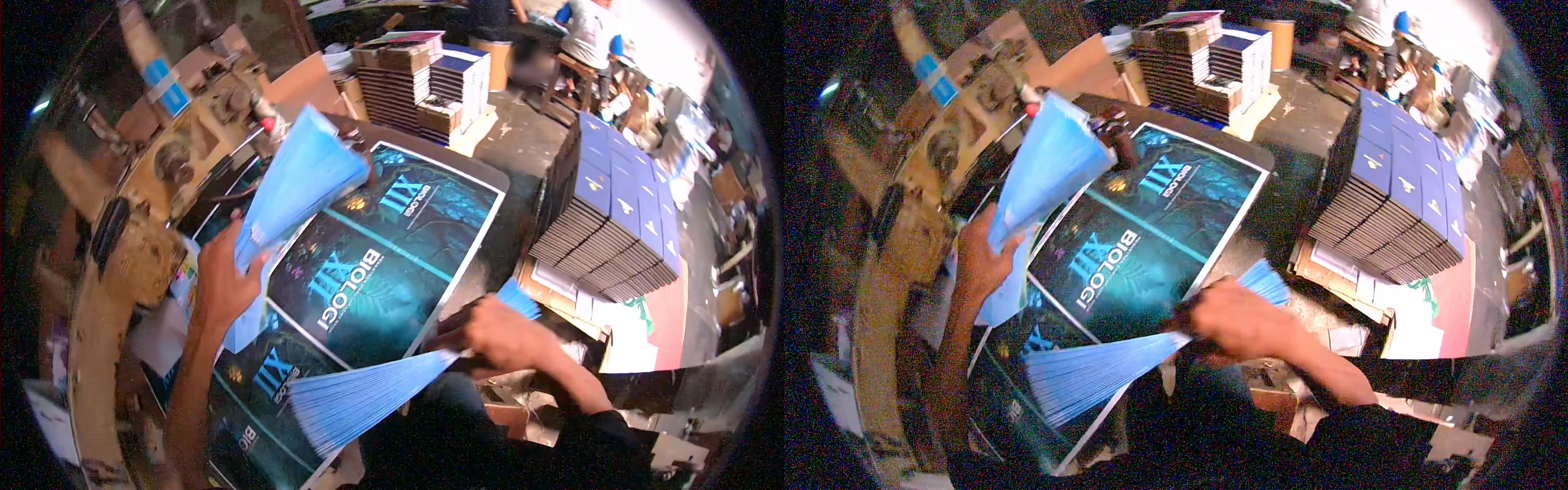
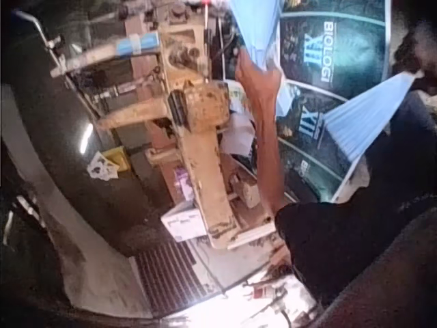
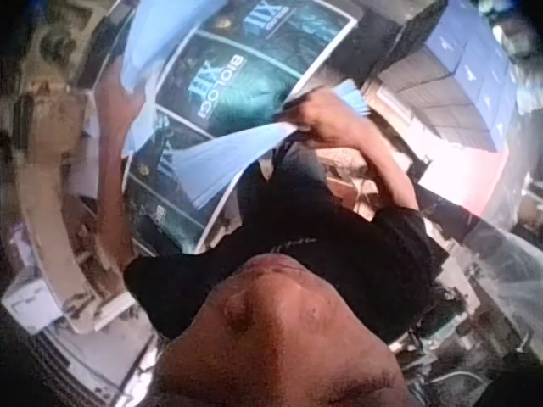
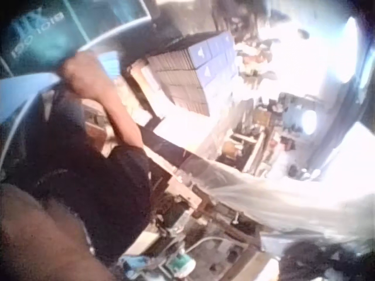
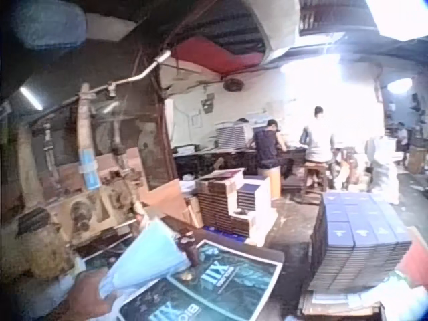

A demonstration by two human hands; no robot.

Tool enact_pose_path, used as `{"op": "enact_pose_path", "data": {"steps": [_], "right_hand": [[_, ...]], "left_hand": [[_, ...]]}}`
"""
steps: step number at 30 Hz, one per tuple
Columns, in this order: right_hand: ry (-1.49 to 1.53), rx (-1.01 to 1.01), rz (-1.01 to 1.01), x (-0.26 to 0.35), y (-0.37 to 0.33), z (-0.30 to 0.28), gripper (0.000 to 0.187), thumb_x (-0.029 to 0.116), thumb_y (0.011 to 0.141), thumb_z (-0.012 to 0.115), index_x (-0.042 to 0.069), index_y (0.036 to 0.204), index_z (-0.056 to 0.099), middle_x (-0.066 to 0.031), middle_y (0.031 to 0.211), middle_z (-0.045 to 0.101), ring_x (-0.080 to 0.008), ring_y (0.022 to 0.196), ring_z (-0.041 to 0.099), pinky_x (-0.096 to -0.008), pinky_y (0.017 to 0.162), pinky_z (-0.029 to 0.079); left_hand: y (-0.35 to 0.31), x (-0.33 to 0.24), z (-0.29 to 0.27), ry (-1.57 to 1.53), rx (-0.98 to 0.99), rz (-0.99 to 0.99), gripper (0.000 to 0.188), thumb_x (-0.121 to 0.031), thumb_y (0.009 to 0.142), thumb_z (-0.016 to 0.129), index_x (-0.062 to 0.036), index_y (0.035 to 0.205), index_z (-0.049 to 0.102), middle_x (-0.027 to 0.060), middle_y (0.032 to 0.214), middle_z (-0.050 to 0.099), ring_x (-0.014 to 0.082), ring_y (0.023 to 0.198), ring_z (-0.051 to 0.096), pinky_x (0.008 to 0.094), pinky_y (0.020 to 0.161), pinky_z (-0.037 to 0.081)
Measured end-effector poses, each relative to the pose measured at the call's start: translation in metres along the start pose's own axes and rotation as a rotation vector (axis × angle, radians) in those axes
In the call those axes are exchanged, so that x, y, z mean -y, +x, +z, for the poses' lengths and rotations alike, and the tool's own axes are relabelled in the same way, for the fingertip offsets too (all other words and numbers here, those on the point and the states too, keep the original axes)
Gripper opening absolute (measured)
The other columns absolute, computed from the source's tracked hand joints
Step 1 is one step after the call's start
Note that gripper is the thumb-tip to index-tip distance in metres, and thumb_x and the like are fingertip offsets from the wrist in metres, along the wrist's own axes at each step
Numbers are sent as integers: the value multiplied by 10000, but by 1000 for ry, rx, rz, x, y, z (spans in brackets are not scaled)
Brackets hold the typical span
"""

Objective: The person counts a stack of blue printed book covers by flipping through them by hand on a workbench and then aligns the stack.

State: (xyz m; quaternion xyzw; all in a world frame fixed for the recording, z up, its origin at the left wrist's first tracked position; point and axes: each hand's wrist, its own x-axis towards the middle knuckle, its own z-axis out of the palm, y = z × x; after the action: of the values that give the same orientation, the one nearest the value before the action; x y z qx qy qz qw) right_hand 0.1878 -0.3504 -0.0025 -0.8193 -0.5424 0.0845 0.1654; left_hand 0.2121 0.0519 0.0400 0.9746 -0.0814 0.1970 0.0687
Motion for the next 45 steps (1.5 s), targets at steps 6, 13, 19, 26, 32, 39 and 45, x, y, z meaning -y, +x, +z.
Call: {"op": "enact_pose_path", "data": {"steps": [6, 13, 19, 26, 32, 39, 45], "right_hand": [[-31, -262, 245, -78, -105, 4, 119, 191, 737, 773, 104, 762, 696, -106, 632, 602, -293, 591, 605, -431, 549, 470], [-43, -529, 665, -57, -38, -58, 307, 221, 785, 864, 15, 983, 752, -172, 810, 717, -236, 658, 617, -379, 669, 509], [135, -374, 131, -11, 88, -52, 365, 251, 809, 881, 9, 1057, 767, -138, 909, 777, -197, 800, 734, -356, 746, 555], [-18, -200, -310, 40, 188, 6, 486, 514, 899, 743, 35, 985, 754, -200, 947, 747, -426, 891, 712, -490, 786, 571], [215, 234, -269, 44, 183, 43, 744, 637, 1018, 485, -81, 1154, 622, -312, 1020, 691, -461, 1006, 685, -530, 934, 550], [-92, -293, -196, 106, 118, 10, 923, 616, 974, 572, -76, 1541, 346, -349, 1613, 294, -456, 1525, 295, -589, 1233, 227], [-470, -182, -86, 98, 106, 59, 965, 354, 729, 801, 12, 1541, 408, -244, 1591, 406, -381, 1496, 374, -545, 1222, 278]], "left_hand": [[-76, -53, -95, -232, -76, -102, 619, -191, 872, 795, 147, 1329, 551, 352, 1184, 659, 480, 1124, 653, 502, 996, 499], [-149, -105, -120, -122, 236, -24, 493, 54, 748, 686, 5, 1221, 556, 209, 1109, 672, 401, 1043, 688, 470, 869, 554], [-197, -89, -19, -86, 362, -17, 647, -90, 805, 722, -67, 1414, 503, 193, 1263, 609, 403, 1226, 579, 532, 1018, 476], [-201, -104, -9, -100, 125, -112, 1219, -266, 656, 930, -53, 1620, 215, 289, 1599, 258, 513, 1465, 297, 600, 1222, 266], [-183, -88, -5, -42, 166, -190, 1352, -415, 610, 952, -4, 1627, 161, 308, 1655, 193, 494, 1544, 179, 634, 1258, 114], [-192, -96, -17, -49, 275, -153, 1298, -447, 666, 896, 56, 1613, 166, 315, 1571, 324, 451, 1530, 242, 634, 1250, 114], [-202, -98, -14, 31, 231, -197, 1030, -164, 623, 871, 63, 1499, 378, 251, 1318, 498, 413, 1271, 485, 545, 1208, 299]]}}
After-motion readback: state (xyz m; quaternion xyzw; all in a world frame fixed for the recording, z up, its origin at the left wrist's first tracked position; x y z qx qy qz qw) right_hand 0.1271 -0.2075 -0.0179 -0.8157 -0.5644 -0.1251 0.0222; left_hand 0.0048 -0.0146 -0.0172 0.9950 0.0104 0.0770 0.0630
